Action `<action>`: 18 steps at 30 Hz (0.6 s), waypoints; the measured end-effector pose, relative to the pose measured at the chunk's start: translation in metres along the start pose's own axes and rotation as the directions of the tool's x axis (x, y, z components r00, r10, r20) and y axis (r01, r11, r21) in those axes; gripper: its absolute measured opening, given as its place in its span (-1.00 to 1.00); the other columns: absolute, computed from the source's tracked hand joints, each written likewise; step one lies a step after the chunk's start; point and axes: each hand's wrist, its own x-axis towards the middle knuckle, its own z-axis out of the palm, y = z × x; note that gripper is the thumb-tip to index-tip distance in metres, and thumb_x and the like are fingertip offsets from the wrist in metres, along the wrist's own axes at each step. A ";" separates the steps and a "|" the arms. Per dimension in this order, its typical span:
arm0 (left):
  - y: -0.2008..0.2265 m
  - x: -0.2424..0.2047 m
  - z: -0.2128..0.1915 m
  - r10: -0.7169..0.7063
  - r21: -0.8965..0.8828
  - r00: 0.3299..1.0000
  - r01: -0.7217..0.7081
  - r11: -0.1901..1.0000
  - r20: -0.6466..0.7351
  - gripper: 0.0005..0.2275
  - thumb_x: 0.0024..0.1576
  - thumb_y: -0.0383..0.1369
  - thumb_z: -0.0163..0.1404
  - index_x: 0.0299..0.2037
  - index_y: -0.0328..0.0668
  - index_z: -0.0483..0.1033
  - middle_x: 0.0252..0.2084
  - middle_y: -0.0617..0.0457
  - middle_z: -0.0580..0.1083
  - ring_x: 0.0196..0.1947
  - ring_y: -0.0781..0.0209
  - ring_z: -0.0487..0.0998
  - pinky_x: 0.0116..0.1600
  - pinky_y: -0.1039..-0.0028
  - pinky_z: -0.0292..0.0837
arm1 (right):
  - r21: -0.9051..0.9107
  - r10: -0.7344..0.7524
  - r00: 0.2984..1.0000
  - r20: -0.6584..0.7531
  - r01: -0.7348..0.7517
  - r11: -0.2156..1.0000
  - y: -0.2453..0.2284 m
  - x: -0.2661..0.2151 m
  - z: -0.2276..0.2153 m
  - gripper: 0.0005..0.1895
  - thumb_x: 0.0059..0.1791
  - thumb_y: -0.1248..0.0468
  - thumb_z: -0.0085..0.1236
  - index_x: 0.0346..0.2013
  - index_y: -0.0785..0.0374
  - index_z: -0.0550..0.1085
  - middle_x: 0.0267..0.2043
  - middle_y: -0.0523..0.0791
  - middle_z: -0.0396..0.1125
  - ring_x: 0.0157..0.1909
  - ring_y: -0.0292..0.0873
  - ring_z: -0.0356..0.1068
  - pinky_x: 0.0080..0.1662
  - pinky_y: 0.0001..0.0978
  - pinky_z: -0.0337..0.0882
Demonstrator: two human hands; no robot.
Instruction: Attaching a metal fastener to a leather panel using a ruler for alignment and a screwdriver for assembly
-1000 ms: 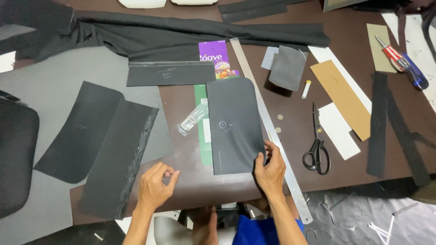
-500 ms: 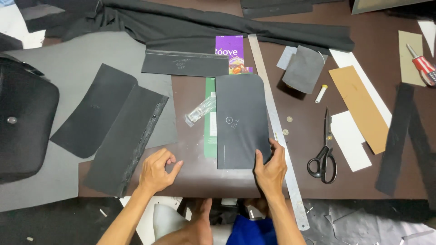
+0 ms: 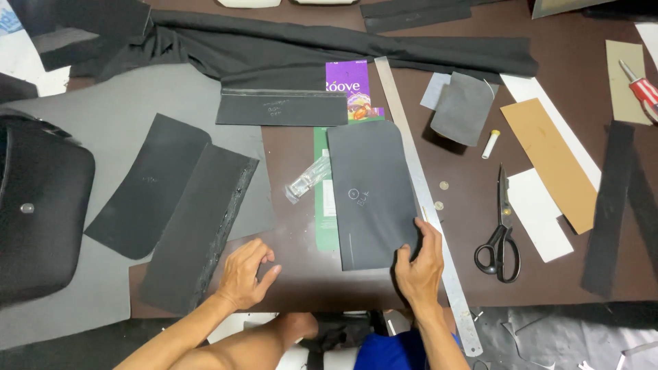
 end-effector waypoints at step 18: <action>-0.002 0.014 -0.013 0.071 -0.112 0.997 -0.072 0.991 -0.011 -0.76 0.19 -0.15 -0.04 -0.37 -0.11 0.36 -0.42 0.07 0.33 -0.49 0.05 0.34 -0.35 0.30 0.21 | -0.227 -0.041 0.997 0.062 0.054 0.972 -0.003 0.006 0.018 -0.66 0.03 0.06 0.04 0.02 0.08 0.55 0.25 -0.12 0.34 0.23 0.06 0.29 0.14 0.00 0.29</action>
